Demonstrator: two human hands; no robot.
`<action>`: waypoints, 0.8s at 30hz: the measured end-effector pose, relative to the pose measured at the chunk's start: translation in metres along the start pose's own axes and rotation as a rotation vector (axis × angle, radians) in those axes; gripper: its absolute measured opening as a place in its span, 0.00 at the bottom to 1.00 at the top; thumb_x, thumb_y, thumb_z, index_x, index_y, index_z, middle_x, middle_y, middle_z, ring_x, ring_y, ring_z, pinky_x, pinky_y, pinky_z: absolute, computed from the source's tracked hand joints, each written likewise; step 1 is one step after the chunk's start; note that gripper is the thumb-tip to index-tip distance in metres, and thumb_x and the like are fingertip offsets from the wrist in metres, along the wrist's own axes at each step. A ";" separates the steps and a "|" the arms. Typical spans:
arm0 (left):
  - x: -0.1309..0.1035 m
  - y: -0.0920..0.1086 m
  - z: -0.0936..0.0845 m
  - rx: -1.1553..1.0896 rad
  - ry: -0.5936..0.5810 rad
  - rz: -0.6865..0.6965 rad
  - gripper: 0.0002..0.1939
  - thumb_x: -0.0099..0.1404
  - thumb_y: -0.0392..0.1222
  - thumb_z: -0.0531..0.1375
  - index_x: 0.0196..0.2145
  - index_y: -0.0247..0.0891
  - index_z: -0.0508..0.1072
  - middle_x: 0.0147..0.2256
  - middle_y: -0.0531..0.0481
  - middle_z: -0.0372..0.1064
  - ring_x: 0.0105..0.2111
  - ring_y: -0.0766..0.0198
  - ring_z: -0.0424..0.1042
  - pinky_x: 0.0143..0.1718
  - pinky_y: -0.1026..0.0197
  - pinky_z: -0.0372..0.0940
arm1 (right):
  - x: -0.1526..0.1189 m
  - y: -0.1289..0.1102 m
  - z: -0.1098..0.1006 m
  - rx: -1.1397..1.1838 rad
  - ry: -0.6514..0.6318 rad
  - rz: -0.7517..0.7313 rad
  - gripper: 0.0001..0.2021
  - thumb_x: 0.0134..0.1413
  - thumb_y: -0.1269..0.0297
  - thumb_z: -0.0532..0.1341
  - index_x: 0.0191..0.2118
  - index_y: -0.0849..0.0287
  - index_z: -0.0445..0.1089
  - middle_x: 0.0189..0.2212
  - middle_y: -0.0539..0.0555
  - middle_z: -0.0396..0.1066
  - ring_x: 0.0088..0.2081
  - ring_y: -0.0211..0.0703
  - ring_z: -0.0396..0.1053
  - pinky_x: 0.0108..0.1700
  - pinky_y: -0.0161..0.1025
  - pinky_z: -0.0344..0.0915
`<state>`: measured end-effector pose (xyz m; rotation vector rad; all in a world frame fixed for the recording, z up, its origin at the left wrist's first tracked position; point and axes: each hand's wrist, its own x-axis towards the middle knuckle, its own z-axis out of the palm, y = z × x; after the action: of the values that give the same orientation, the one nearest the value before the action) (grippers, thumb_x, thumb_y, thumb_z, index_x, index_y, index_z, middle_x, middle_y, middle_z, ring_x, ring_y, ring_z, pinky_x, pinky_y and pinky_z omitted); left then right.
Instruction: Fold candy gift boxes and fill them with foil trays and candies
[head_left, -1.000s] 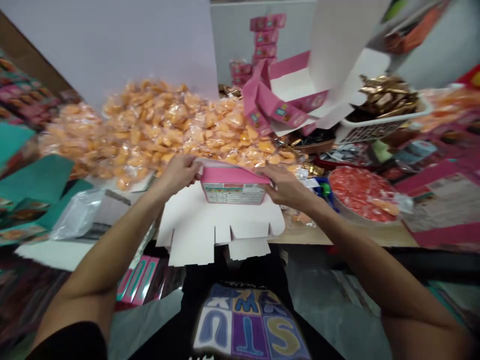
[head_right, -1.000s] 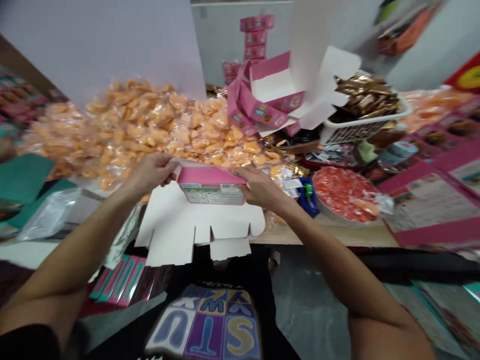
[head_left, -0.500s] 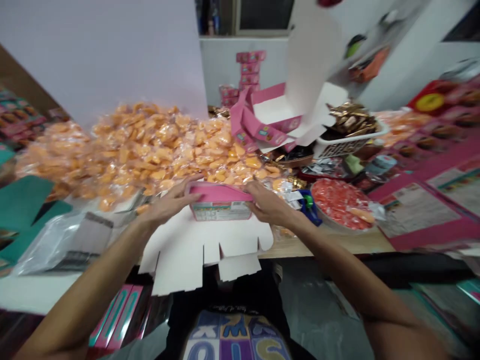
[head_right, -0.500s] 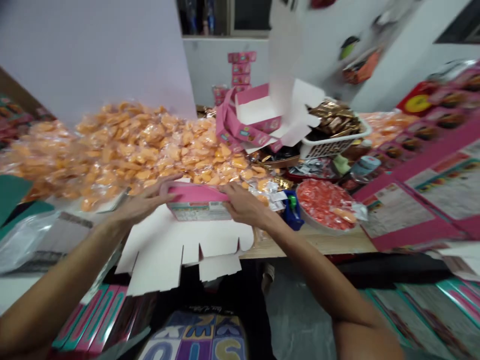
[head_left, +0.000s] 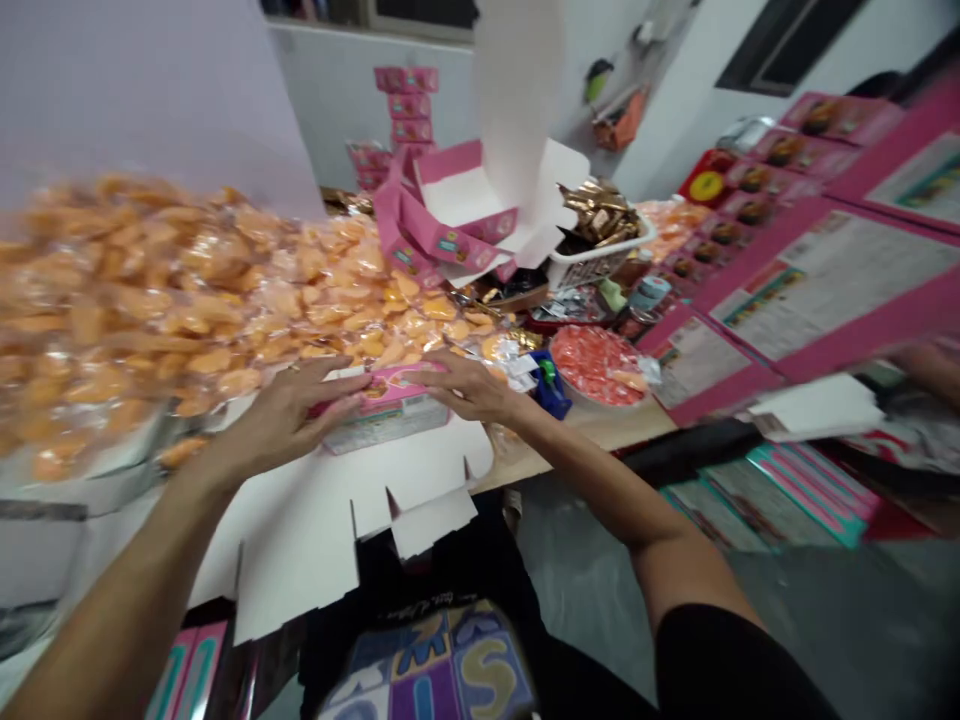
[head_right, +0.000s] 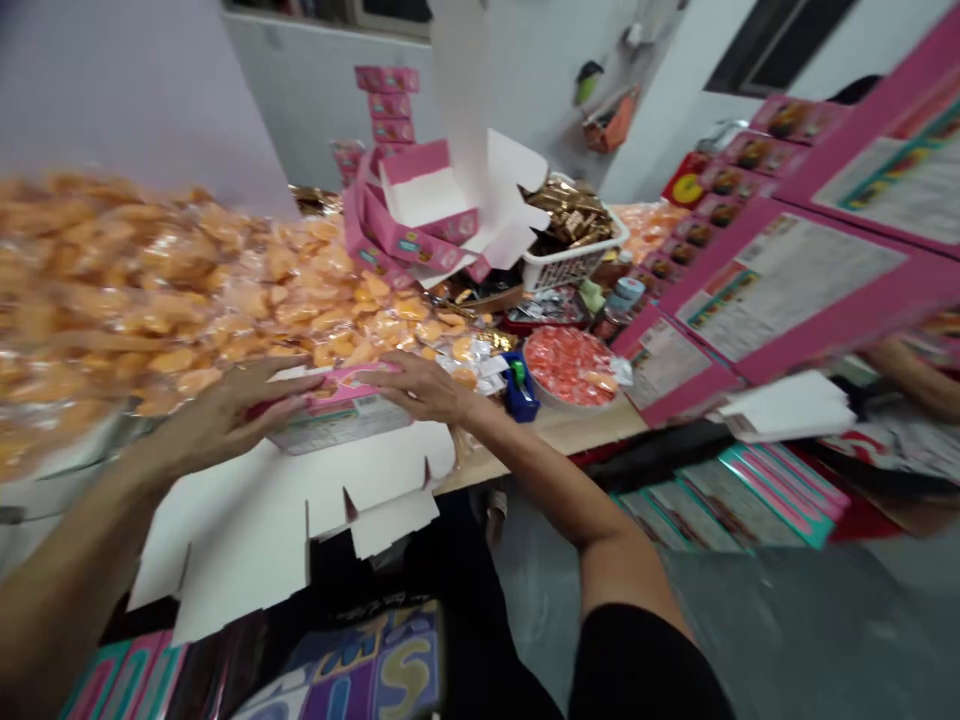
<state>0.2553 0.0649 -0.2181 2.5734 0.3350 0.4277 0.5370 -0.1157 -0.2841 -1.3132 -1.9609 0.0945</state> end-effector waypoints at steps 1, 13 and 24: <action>0.009 0.006 0.003 0.112 -0.023 0.024 0.31 0.77 0.72 0.57 0.64 0.53 0.83 0.62 0.40 0.78 0.61 0.41 0.76 0.64 0.43 0.70 | -0.001 -0.002 0.002 0.039 0.032 0.014 0.23 0.84 0.52 0.52 0.68 0.51 0.78 0.68 0.62 0.73 0.71 0.54 0.68 0.72 0.60 0.68; 0.011 0.070 0.057 0.551 0.069 0.186 0.24 0.82 0.53 0.53 0.61 0.48 0.84 0.49 0.39 0.79 0.40 0.48 0.79 0.41 0.49 0.72 | -0.169 0.023 -0.096 -0.090 0.438 1.363 0.13 0.62 0.57 0.71 0.28 0.57 0.77 0.22 0.57 0.76 0.35 0.56 0.81 0.47 0.48 0.79; 0.009 0.070 0.060 0.353 0.137 0.148 0.21 0.81 0.54 0.57 0.58 0.50 0.87 0.54 0.40 0.81 0.46 0.47 0.81 0.43 0.51 0.72 | -0.178 0.030 -0.060 -0.042 0.602 1.413 0.07 0.58 0.59 0.69 0.34 0.56 0.79 0.40 0.66 0.81 0.53 0.66 0.81 0.63 0.61 0.74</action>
<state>0.2956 -0.0178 -0.2286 2.9317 0.2900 0.6517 0.6299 -0.2672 -0.3522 -2.1714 -0.2992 0.2844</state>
